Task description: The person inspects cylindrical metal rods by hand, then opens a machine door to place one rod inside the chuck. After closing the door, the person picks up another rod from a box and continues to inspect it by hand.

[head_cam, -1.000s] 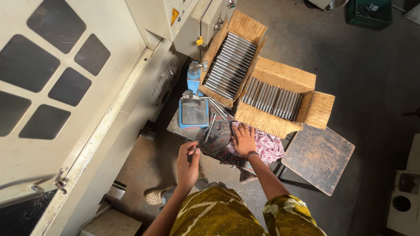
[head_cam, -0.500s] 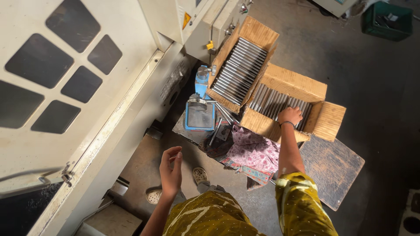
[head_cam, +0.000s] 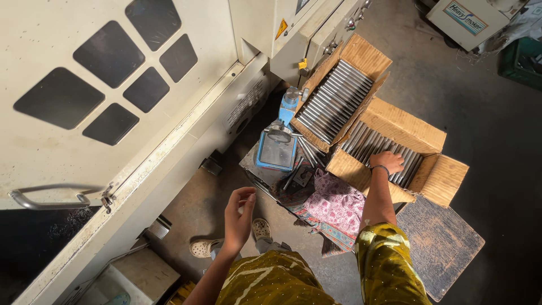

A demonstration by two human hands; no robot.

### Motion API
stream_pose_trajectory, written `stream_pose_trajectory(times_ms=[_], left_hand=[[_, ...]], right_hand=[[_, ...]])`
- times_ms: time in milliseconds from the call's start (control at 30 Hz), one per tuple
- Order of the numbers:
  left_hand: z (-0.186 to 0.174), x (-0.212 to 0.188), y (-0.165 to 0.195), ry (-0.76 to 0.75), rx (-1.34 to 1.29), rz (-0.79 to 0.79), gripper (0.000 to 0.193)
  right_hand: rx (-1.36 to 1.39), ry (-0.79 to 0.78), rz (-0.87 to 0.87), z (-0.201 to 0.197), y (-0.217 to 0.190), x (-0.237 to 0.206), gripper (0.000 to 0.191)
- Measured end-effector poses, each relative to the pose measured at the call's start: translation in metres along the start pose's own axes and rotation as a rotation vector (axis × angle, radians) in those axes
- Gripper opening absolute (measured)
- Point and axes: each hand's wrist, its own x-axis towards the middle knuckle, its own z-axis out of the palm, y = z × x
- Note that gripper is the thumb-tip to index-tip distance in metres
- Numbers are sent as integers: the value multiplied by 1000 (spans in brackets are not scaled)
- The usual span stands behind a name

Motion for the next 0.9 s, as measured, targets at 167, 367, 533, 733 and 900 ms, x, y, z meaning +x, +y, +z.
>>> stream_pose_trajectory(times_ms=[167,367,533,733,900], left_hand=[[17,8,7,-70,2,47,24],[33,23,24,-95,-154,116,20],[-12,15,28,182,-97,248,32],[-166,14,11,1053,85,259,69],[-253,75,0,784,-74,26,47]], right_hand=[[744,25,-4,4,21,-9,50],[2009,-523,-399,1,41,-125,15],[1909,-1104,-738,-7,-52,-288,11],[1526,-1563,-1039,-37,-136,-414,29],[1440,-1461,-1285,-54,-175,-457,35]])
